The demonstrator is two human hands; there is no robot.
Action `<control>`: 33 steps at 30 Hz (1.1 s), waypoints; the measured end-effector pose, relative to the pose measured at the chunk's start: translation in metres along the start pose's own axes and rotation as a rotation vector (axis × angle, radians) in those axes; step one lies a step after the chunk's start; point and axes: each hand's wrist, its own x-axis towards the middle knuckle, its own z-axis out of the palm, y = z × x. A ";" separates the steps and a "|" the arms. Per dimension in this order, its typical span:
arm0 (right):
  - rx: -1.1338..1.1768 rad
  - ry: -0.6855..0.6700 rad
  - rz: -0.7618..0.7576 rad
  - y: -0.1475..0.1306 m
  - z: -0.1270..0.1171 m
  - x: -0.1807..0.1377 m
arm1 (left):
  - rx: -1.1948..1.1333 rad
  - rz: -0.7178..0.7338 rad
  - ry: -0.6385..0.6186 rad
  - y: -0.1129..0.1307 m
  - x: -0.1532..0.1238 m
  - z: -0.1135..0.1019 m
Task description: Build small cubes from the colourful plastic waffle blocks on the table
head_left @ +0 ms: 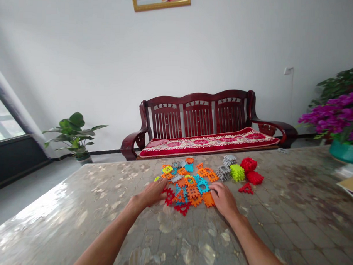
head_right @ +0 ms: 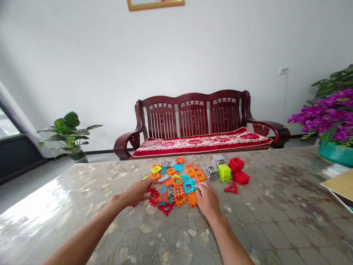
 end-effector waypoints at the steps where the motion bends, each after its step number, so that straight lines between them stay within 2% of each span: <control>1: 0.001 -0.001 0.003 -0.001 -0.001 0.000 | -0.009 0.001 0.008 0.000 0.000 -0.001; 12: 0.022 -0.021 0.012 -0.002 -0.002 0.000 | -0.128 0.036 0.156 0.031 0.016 -0.011; 19: 0.039 -0.044 0.010 0.001 -0.001 0.001 | -0.223 0.041 0.245 0.049 0.032 0.001; 22: 0.035 -0.033 0.000 0.002 -0.001 0.001 | -0.246 0.004 0.286 0.043 0.023 0.005; 25: 0.027 -0.027 0.001 0.002 0.000 0.001 | -0.199 -0.099 0.289 0.027 0.006 0.006; 30: 0.016 -0.026 0.011 0.001 0.000 0.002 | -0.012 -0.363 0.144 -0.003 -0.023 0.008; 33: 0.010 -0.027 0.009 0.000 -0.001 0.002 | 0.033 -0.423 0.027 -0.012 -0.034 0.014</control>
